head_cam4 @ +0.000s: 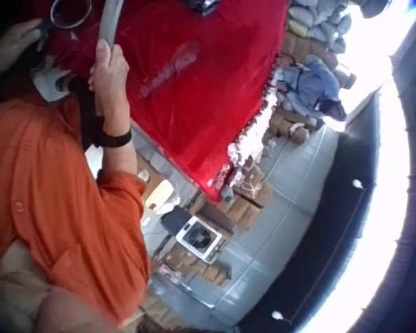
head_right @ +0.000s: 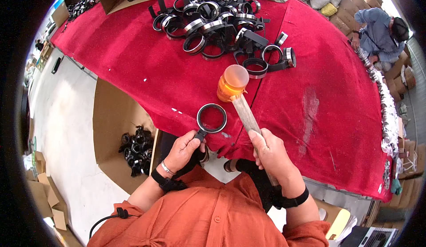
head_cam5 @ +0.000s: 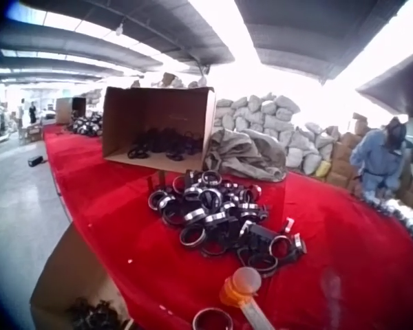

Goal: Assembling and inspecting black circular plastic components using a mallet at a factory workbench.

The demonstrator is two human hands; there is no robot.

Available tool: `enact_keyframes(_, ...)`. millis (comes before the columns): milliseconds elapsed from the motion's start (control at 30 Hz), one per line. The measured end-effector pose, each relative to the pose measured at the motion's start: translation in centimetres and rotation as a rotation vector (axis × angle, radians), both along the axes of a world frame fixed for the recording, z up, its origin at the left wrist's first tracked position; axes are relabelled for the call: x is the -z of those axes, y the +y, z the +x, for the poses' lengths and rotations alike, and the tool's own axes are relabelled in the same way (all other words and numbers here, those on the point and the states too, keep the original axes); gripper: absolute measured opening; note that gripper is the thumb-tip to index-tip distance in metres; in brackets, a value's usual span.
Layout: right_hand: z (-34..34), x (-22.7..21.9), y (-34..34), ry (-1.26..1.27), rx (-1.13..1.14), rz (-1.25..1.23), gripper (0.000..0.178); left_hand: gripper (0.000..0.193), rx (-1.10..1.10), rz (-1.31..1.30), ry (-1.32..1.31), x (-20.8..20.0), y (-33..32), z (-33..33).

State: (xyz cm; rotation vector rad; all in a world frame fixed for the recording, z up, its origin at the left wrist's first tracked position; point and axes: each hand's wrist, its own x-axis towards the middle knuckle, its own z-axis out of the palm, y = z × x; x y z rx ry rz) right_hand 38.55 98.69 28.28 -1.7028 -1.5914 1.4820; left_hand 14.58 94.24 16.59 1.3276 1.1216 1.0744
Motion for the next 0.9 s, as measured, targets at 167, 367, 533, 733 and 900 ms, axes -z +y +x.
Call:
enact_keyframes(167, 1.1, -2.7, -2.4, 0.109, 0.045, 0.206, 0.031, 0.033, 0.035, -0.020, 0.000, -0.2, 0.0, -0.5)
enact_keyframes(367, 2.4, 1.0, -3.3, -0.012, 0.066, -0.036, 0.031, 0.030, 0.049, -0.042, -0.127, 0.1, 0.2, -0.4)
enact_keyframes(533, 4.2, 2.5, -5.5, -0.061, 0.054, 0.158, 0.032, 0.014, -0.111, 0.589, 0.510, -3.1, -0.8, -0.6)
enact_keyframes(733, 3.7, 5.4, -7.5, 0.261, 0.211, 0.079, 0.030, 0.019, -0.188, 0.855, 0.757, -6.1, -2.4, -1.5)
enact_keyframes(900, 3.2, 5.3, -7.6, 0.098, 0.160, 0.150, 0.031, 0.019, -0.243, 0.891, 0.778, -6.5, -4.2, -2.5)
